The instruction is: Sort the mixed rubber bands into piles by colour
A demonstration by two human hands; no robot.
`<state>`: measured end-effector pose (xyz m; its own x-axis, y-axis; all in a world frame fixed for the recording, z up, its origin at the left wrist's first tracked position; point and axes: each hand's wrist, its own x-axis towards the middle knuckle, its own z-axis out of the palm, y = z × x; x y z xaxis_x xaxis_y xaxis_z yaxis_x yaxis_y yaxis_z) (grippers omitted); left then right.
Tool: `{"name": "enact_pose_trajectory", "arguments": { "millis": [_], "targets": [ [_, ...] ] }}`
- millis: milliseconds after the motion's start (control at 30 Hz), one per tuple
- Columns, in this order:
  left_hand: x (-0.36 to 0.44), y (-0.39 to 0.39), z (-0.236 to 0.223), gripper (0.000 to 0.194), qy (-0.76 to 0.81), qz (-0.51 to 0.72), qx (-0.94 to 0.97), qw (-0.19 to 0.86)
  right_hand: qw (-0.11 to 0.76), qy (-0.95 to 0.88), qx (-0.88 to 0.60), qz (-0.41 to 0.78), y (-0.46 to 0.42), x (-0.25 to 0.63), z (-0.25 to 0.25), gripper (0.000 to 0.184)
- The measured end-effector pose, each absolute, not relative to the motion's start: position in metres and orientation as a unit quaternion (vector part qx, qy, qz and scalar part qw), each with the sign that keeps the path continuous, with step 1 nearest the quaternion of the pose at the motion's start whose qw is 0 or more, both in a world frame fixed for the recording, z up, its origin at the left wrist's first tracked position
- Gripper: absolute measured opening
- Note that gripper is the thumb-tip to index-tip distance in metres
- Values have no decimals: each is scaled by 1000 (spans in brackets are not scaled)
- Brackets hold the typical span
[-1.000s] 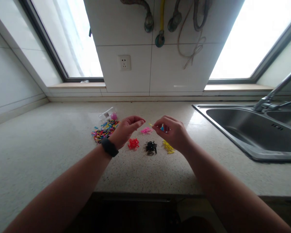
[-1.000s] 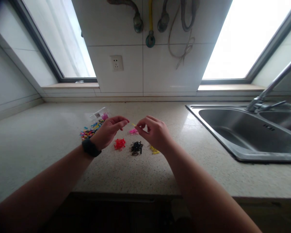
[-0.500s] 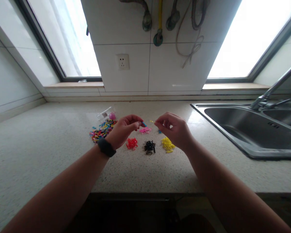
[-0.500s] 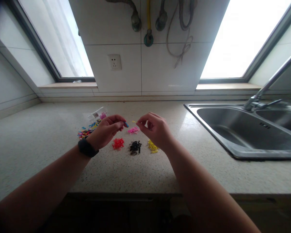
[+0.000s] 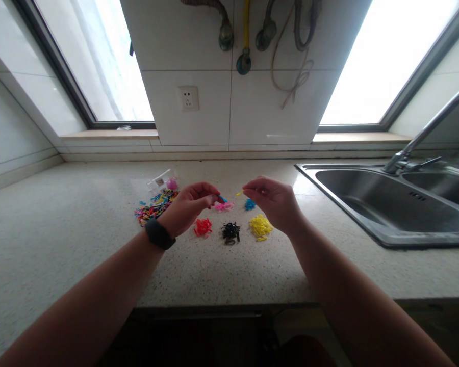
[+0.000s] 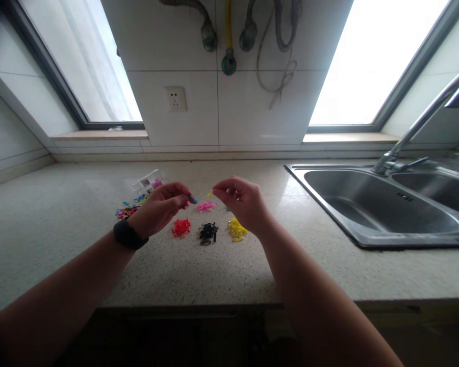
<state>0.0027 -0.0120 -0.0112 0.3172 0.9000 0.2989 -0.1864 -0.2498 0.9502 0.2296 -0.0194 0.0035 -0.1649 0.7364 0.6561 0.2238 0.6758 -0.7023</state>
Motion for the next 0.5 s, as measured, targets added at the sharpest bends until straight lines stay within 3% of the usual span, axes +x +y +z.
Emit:
{"name": "enact_pose_trajectory", "arguments": {
  "millis": [500],
  "targets": [
    [-1,-9,-15,12,291,482,628,537,565,-679,-324,338,-16,234,3,12]
  ]
}}
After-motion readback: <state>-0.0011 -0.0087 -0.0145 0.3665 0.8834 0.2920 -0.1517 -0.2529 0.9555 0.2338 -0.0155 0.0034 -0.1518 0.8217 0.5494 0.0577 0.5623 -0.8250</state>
